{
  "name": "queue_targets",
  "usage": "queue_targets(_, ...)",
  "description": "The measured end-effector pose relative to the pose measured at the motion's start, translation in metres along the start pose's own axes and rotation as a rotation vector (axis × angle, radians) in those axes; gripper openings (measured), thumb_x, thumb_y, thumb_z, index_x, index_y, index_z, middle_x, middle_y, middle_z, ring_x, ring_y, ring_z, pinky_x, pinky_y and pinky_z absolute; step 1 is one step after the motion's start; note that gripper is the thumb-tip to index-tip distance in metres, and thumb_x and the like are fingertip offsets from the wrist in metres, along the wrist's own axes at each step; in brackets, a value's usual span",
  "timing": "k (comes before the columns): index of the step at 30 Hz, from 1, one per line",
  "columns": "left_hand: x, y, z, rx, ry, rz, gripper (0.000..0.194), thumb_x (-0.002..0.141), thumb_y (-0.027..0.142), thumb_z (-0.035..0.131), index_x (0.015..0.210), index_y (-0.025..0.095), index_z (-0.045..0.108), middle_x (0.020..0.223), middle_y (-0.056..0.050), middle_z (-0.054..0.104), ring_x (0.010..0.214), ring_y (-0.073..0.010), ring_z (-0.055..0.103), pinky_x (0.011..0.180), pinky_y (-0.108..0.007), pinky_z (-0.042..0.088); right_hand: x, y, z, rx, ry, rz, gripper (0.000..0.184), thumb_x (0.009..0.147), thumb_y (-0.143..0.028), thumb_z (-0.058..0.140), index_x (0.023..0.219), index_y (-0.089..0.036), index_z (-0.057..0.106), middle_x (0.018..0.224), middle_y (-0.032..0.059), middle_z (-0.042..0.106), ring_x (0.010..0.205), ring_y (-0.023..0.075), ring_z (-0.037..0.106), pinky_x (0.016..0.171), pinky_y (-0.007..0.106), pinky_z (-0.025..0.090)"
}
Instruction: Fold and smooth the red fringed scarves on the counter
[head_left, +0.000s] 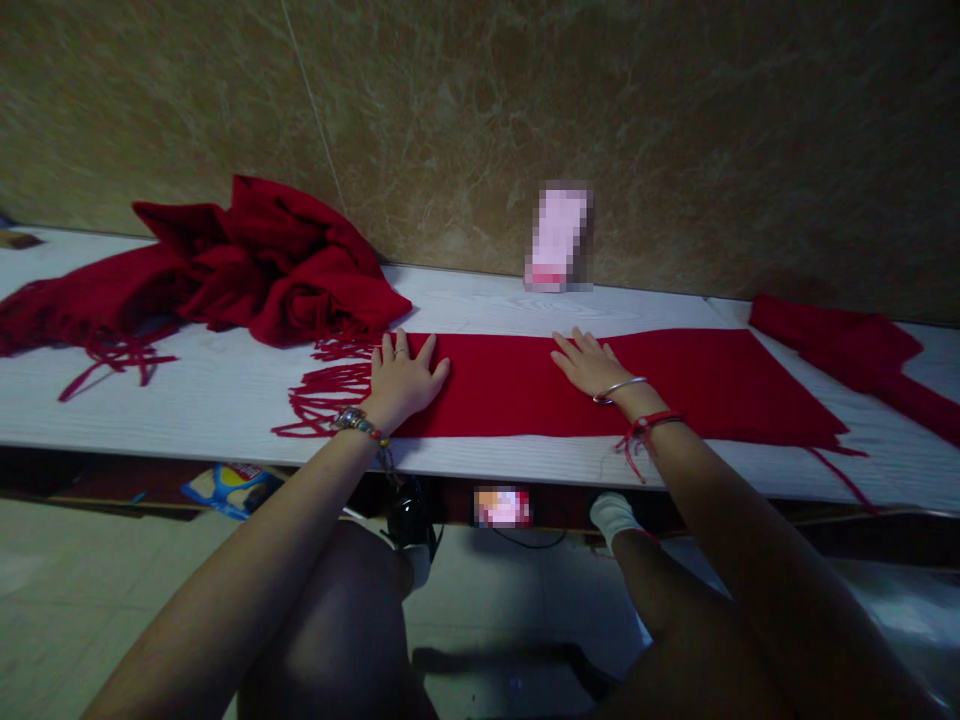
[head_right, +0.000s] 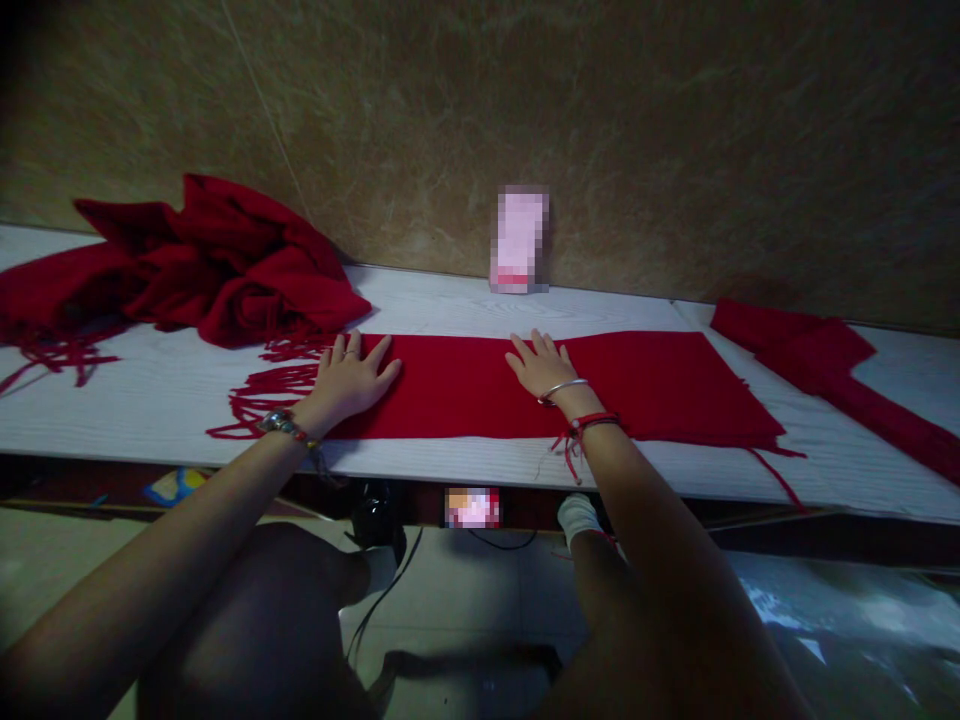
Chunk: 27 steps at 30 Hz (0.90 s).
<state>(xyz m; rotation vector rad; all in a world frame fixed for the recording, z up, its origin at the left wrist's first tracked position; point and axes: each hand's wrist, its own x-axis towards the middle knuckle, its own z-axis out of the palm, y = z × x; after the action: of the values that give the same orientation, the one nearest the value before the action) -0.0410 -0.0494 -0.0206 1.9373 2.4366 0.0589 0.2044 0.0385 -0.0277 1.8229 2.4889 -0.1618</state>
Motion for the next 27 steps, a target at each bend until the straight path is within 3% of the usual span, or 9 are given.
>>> queue_targets(7,0.001,-0.001,0.002,0.001,-0.004,-0.009,0.063,0.090,0.051,0.018,0.144,0.021,0.032,0.151,-0.013,0.027,0.139,-0.0357,0.020,0.109,-0.050,0.024,0.007,0.045,0.013,0.014,0.120,0.101,0.064,0.089,-0.058,0.022,0.143,-0.026,0.035,0.150,0.0129,0.032,0.134,0.0393,0.030,0.104,0.064,0.025)
queue_targets(13,0.000,-0.001,0.000,-0.010,-0.007,-0.008,0.063,0.091,0.050,0.019,0.144,0.020,0.033,0.151,-0.013,0.028,0.139,-0.0359,0.021,0.108,-0.051,0.025,0.001,0.047,0.006,-0.012,0.116,0.167,0.063,0.090,-0.053,0.024,0.143,-0.021,0.035,0.149,0.0162,0.034,0.135,0.0396,0.029,0.105,0.062,0.024)
queue_targets(17,-0.007,0.001,-0.003,-0.020,0.035,-0.008,0.060,0.091,0.048,0.024,0.142,0.019,0.036,0.151,-0.015,0.028,0.138,-0.0381,0.022,0.108,-0.053,0.025,-0.003,0.035,-0.003,0.026,0.118,0.098,0.063,0.091,-0.053,0.023,0.145,-0.021,0.033,0.151,0.0138,0.030,0.137,0.0384,0.024,0.107,0.061,0.022)
queue_targets(21,-0.016,0.008,-0.003,-0.040,0.079,0.070,0.059,0.092,0.051,0.024,0.142,0.021,0.036,0.152,-0.015,0.025,0.138,-0.0407,0.019,0.107,-0.058,0.025,-0.017,0.002,-0.010,0.074,0.130,-0.081,0.061,0.092,-0.052,0.023,0.146,-0.023,0.029,0.154,0.0098,0.023,0.140,0.0342,0.016,0.111,0.056,0.019)
queue_targets(27,-0.019,0.018,0.002,-0.017,-0.038,0.130,0.064,0.092,0.056,0.019,0.145,0.022,0.030,0.153,-0.013,0.022,0.139,-0.0378,0.017,0.108,-0.058,0.022,-0.057,-0.052,0.001,0.008,0.036,-0.304,0.059,0.093,-0.049,0.029,0.147,-0.024,0.027,0.155,0.0118,0.020,0.141,0.0311,0.015,0.111,0.053,0.019)
